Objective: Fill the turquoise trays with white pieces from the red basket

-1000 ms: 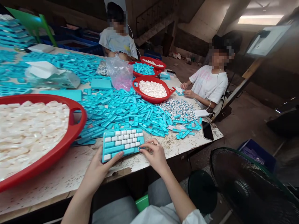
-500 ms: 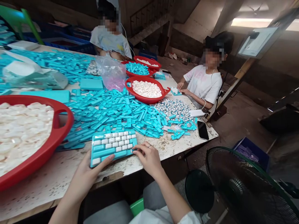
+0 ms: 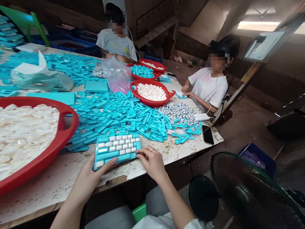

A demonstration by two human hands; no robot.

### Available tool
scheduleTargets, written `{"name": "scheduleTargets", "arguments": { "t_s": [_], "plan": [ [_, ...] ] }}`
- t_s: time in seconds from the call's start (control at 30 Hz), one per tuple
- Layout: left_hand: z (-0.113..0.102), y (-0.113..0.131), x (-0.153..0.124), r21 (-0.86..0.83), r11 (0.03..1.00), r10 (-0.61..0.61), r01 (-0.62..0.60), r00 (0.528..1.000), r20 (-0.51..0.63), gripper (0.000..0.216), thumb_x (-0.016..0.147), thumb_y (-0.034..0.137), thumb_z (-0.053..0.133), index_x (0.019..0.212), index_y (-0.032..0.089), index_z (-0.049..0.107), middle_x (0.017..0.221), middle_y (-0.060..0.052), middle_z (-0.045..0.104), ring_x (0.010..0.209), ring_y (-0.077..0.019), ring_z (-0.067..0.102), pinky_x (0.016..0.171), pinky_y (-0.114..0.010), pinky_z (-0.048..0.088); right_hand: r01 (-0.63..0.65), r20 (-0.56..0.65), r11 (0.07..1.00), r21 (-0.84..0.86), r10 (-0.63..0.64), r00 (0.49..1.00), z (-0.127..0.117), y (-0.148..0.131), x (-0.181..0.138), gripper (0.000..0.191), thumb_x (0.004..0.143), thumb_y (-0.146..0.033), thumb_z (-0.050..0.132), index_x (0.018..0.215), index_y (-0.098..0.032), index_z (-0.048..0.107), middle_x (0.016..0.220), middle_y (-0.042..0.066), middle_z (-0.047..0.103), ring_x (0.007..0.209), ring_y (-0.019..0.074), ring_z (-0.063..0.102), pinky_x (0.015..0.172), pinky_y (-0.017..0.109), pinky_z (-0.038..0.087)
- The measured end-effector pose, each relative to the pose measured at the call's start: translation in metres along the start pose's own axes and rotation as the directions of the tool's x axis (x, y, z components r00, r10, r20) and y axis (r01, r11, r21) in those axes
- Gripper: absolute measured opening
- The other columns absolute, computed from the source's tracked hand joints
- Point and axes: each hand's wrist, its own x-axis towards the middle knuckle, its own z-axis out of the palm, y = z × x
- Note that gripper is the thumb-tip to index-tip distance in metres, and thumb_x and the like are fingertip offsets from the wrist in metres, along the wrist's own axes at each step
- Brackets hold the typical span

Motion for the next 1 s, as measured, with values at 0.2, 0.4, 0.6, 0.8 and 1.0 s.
{"name": "scheduleTargets", "arguments": {
  "t_s": [0.2,0.4,0.6,0.8,1.0],
  "plan": [
    [0.0,0.007,-0.003,-0.002,0.999,-0.032,0.032,0.999,0.0,0.087,0.061,0.063,0.075,0.133,0.017,0.057,0.141,-0.014,0.063,0.132,-0.0398,0.056,0.114,-0.052,0.041,0.031,-0.011,0.999,0.009,-0.031,0.999,0.002,0.001,-0.002,0.019,0.101,-0.028,0.057,0.11,-0.03,0.073,0.101,0.0,0.069,0.083,0.0148,0.066,0.078,0.022,0.048],
    [0.002,0.004,-0.002,0.046,0.999,-0.023,0.023,1.0,-0.003,0.087,0.065,0.061,0.073,0.136,0.016,0.053,0.145,-0.015,0.059,0.135,-0.0396,0.052,0.116,-0.052,0.038,0.035,-0.016,0.999,0.0,-0.035,0.999,0.003,0.002,-0.002,0.018,0.099,-0.029,0.059,0.109,-0.03,0.073,0.098,0.0,0.07,0.079,0.015,0.065,0.077,0.023,0.049],
    [0.003,-0.012,0.001,0.155,0.983,0.118,-0.1,0.987,-0.111,0.104,0.077,0.06,0.068,0.159,0.02,0.02,0.168,-0.012,0.022,0.153,-0.035,0.024,0.124,-0.051,0.021,0.04,-0.005,0.998,-0.038,-0.04,0.999,0.003,0.001,-0.002,0.018,0.096,-0.026,0.059,0.108,-0.028,0.071,0.089,0.0,0.066,0.075,0.0141,0.062,0.075,0.023,0.049],
    [0.002,-0.02,0.002,0.202,0.97,0.156,-0.136,0.984,-0.085,0.098,0.079,0.064,0.064,0.159,0.025,0.021,0.168,-0.009,0.023,0.154,-0.0349,0.021,0.125,-0.05,0.02,0.024,-0.006,1.0,-0.008,-0.024,1.0,0.002,0.0,-0.003,0.016,0.094,-0.027,0.063,0.107,-0.028,0.072,0.09,-0.001,0.066,0.074,0.0132,0.061,0.074,0.022,0.048],
    [0.004,-0.02,0.003,0.199,0.968,0.171,-0.151,0.981,-0.089,0.098,0.08,0.062,0.064,0.159,0.021,0.022,0.168,-0.011,0.022,0.154,-0.0335,0.021,0.125,-0.049,0.019,0.033,0.004,0.999,0.012,-0.033,0.999,0.002,0.001,-0.003,0.015,0.097,-0.028,0.061,0.107,-0.027,0.072,0.091,0.0,0.066,0.073,0.0127,0.061,0.073,0.022,0.048]
  ]
}}
